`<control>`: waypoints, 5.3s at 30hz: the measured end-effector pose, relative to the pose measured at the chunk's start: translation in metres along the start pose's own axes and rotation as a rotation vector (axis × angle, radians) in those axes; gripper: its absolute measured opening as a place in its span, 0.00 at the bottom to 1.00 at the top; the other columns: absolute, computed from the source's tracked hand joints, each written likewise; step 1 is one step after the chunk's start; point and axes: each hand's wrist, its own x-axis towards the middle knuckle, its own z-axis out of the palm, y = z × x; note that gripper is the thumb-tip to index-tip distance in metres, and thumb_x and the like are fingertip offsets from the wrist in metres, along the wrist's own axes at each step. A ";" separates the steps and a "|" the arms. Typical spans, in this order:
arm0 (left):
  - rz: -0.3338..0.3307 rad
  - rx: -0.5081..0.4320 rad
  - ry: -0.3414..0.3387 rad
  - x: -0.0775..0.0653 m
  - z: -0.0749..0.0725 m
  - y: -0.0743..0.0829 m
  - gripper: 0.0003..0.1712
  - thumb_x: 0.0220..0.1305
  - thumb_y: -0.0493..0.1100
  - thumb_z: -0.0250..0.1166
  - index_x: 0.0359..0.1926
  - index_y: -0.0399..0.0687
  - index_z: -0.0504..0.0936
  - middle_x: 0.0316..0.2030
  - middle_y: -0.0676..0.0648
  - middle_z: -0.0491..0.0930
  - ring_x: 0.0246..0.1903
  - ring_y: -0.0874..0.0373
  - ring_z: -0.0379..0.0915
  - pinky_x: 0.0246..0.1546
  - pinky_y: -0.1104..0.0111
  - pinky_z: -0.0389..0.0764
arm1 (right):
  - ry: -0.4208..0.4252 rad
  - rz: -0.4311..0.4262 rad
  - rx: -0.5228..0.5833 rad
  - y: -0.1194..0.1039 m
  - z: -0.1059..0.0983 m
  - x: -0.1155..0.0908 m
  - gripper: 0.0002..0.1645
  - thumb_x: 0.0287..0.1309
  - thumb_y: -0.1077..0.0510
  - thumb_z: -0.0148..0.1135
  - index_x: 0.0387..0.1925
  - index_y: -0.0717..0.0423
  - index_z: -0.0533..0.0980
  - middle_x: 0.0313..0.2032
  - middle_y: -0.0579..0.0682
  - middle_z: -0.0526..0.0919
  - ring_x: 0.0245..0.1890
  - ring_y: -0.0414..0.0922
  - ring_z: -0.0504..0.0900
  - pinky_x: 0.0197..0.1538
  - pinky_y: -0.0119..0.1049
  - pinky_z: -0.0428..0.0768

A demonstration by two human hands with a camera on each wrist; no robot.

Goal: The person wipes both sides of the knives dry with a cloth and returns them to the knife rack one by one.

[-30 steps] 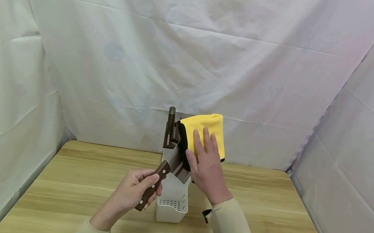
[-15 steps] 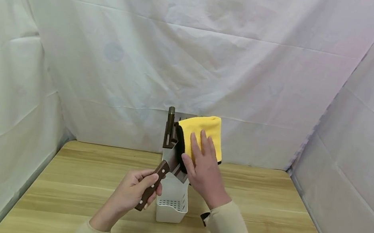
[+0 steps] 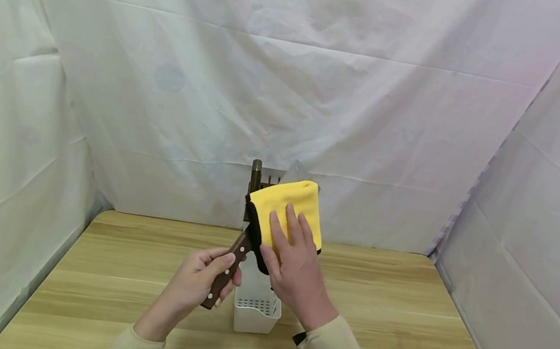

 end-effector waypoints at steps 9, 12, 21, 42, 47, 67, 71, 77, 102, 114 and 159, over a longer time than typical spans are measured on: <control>-0.004 -0.006 0.002 -0.001 -0.001 0.001 0.21 0.83 0.45 0.51 0.51 0.27 0.77 0.28 0.45 0.79 0.17 0.62 0.72 0.16 0.72 0.76 | 0.057 -0.058 -0.051 -0.005 0.004 -0.004 0.31 0.79 0.44 0.51 0.71 0.59 0.71 0.70 0.69 0.69 0.67 0.72 0.68 0.66 0.65 0.71; 0.004 -0.008 -0.006 -0.001 0.000 0.001 0.20 0.83 0.44 0.50 0.51 0.26 0.77 0.28 0.45 0.80 0.16 0.62 0.72 0.16 0.72 0.76 | 0.077 -0.066 -0.066 -0.004 0.004 -0.003 0.31 0.79 0.44 0.49 0.71 0.60 0.72 0.69 0.70 0.69 0.66 0.74 0.69 0.65 0.66 0.71; 0.013 -0.002 -0.026 0.000 0.003 0.000 0.20 0.83 0.43 0.50 0.52 0.26 0.77 0.28 0.46 0.80 0.16 0.62 0.72 0.16 0.72 0.76 | 0.055 -0.035 -0.037 0.001 0.000 0.001 0.31 0.76 0.49 0.56 0.71 0.61 0.70 0.70 0.70 0.68 0.69 0.72 0.67 0.67 0.65 0.70; -0.012 0.018 -0.008 0.003 0.002 0.002 0.22 0.83 0.45 0.49 0.53 0.26 0.77 0.28 0.47 0.79 0.16 0.62 0.71 0.16 0.70 0.77 | 0.103 -0.099 -0.053 -0.015 0.006 -0.003 0.32 0.82 0.41 0.41 0.68 0.57 0.75 0.68 0.66 0.73 0.66 0.70 0.72 0.66 0.62 0.73; 0.005 0.024 -0.019 0.003 0.002 0.001 0.21 0.83 0.44 0.50 0.53 0.27 0.78 0.28 0.47 0.79 0.17 0.62 0.72 0.16 0.70 0.77 | 0.107 -0.085 -0.096 -0.015 0.007 -0.002 0.34 0.82 0.40 0.38 0.69 0.58 0.74 0.68 0.68 0.72 0.64 0.72 0.72 0.62 0.64 0.75; 0.067 0.039 -0.055 -0.001 0.006 -0.005 0.19 0.82 0.40 0.49 0.42 0.26 0.78 0.25 0.46 0.80 0.13 0.63 0.71 0.13 0.72 0.74 | 0.073 0.040 -0.049 0.014 0.003 0.013 0.30 0.76 0.52 0.57 0.72 0.61 0.69 0.70 0.73 0.67 0.69 0.74 0.66 0.66 0.66 0.71; 0.060 0.029 -0.056 -0.003 0.006 -0.005 0.19 0.82 0.41 0.50 0.44 0.25 0.78 0.26 0.41 0.80 0.14 0.63 0.71 0.13 0.72 0.75 | 0.029 0.101 -0.026 0.018 0.000 0.017 0.32 0.73 0.55 0.60 0.74 0.61 0.68 0.72 0.72 0.64 0.71 0.73 0.63 0.69 0.66 0.67; 0.066 0.026 -0.068 -0.004 0.004 -0.007 0.19 0.82 0.40 0.50 0.44 0.23 0.77 0.26 0.43 0.79 0.15 0.63 0.72 0.13 0.72 0.76 | 0.004 0.131 -0.012 0.026 0.001 0.022 0.32 0.74 0.55 0.58 0.74 0.61 0.67 0.72 0.72 0.63 0.72 0.72 0.62 0.71 0.64 0.65; 0.005 0.018 -0.005 0.001 0.005 -0.005 0.20 0.83 0.43 0.50 0.50 0.26 0.77 0.27 0.46 0.79 0.15 0.62 0.71 0.15 0.73 0.75 | 0.006 0.055 0.023 0.005 0.005 -0.002 0.33 0.71 0.53 0.63 0.74 0.56 0.69 0.72 0.67 0.67 0.72 0.71 0.64 0.70 0.63 0.68; -0.003 -0.016 0.026 0.001 0.006 -0.007 0.19 0.82 0.42 0.51 0.50 0.27 0.78 0.27 0.47 0.80 0.15 0.62 0.72 0.15 0.73 0.76 | 0.063 -0.030 -0.022 0.004 0.007 -0.002 0.30 0.80 0.44 0.49 0.71 0.58 0.72 0.70 0.68 0.70 0.69 0.72 0.68 0.67 0.63 0.71; -0.005 -0.049 -0.009 -0.011 0.000 -0.008 0.22 0.84 0.42 0.46 0.50 0.21 0.72 0.34 0.43 0.86 0.19 0.64 0.74 0.20 0.74 0.76 | -0.143 0.139 0.067 0.006 0.005 0.023 0.33 0.75 0.50 0.57 0.76 0.53 0.67 0.76 0.63 0.61 0.77 0.68 0.56 0.74 0.62 0.61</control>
